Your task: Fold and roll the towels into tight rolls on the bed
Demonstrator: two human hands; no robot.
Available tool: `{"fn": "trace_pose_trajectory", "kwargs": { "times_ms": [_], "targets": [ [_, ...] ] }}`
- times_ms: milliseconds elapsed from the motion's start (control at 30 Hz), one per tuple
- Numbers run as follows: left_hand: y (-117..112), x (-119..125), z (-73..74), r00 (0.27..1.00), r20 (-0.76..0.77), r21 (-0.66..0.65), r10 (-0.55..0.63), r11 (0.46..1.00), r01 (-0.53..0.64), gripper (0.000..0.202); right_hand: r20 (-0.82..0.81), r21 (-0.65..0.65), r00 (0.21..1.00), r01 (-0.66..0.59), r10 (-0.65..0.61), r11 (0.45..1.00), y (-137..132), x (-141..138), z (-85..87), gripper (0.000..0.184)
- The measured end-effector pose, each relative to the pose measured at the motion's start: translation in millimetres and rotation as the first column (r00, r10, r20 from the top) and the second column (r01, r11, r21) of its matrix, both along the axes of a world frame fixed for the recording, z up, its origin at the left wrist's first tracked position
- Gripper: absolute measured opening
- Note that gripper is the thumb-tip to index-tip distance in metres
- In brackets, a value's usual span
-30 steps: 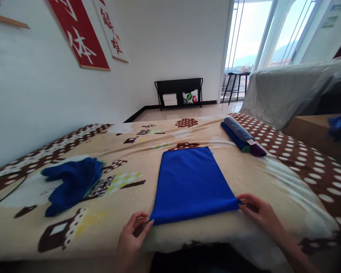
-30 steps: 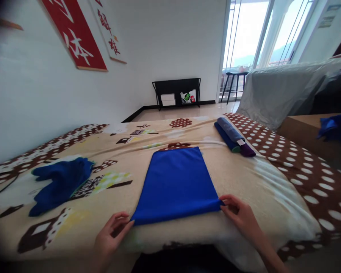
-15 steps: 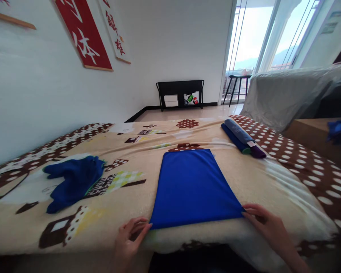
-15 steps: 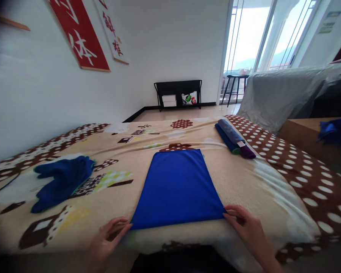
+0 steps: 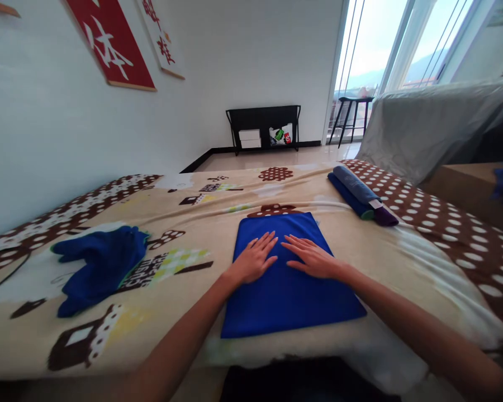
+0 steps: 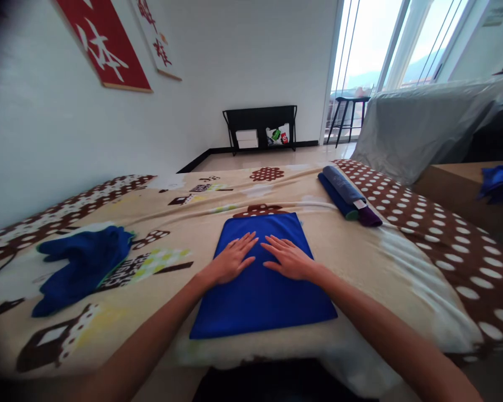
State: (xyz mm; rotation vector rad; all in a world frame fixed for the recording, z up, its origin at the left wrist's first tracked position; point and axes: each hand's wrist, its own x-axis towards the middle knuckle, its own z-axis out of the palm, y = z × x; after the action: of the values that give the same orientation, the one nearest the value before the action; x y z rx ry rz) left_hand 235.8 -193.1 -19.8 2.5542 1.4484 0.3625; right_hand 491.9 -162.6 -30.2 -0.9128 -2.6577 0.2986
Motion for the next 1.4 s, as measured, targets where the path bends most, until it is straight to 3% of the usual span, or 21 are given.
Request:
{"fn": "trace_pose_trajectory", "kwargs": {
  "times_ms": [67,133,300,433,600,867,1067,1167,1267,1400],
  "targets": [
    [34,-1,-15.0,0.999,-0.050,-0.042,0.011,0.999,-0.013,0.060,0.061,-0.039,0.998,0.022,-0.020,0.999,33,-12,-12.3,0.066],
    [63,-18,-24.1,0.995,-0.065,-0.047,0.082,0.995,-0.085,0.058,0.077,-0.056,0.994,0.087,-0.083,0.995,65,-7,-21.5,0.064],
    [120,-75,-22.8,0.947,-0.019,0.054,0.319,0.947,-0.318,0.046,0.002,-0.010,0.964,0.266,-0.266,0.964,134,23,-28.5,0.052],
    [148,-97,-22.0,0.912,0.067,0.127,0.404,0.903,-0.410,0.025,-0.077,0.008,0.918,0.391,-0.389,0.920,170,30,-33.6,0.038],
    [159,-108,-30.5,0.910,0.140,0.139,0.390,0.902,-0.408,0.017,-0.139,-0.047,0.887,0.438,-0.440,0.898,197,30,-43.2,0.015],
    [158,-109,-30.8,0.895,0.126,0.137,0.428,0.886,-0.443,0.023,-0.197,-0.133,0.832,0.502,-0.519,0.855,208,27,-45.1,0.008],
    [158,-108,-22.0,0.840,0.067,0.154,0.539,0.826,-0.542,0.021,-0.195,-0.078,0.816,0.540,-0.544,0.838,205,28,-35.9,0.008],
    [151,-95,-12.7,0.820,0.031,0.186,0.571,0.803,-0.566,0.020,-0.176,-0.023,0.815,0.558,-0.552,0.830,193,24,-27.5,0.015],
    [143,-57,-6.6,0.870,-0.008,0.223,0.493,0.849,-0.479,0.036,-0.156,0.045,0.859,0.499,-0.487,0.865,172,-4,-20.6,0.033],
    [132,-11,-16.8,0.956,-0.126,0.133,0.266,0.959,-0.250,0.052,-0.045,0.047,0.955,0.296,-0.294,0.954,140,-52,-26.6,0.052]
  ]
}}
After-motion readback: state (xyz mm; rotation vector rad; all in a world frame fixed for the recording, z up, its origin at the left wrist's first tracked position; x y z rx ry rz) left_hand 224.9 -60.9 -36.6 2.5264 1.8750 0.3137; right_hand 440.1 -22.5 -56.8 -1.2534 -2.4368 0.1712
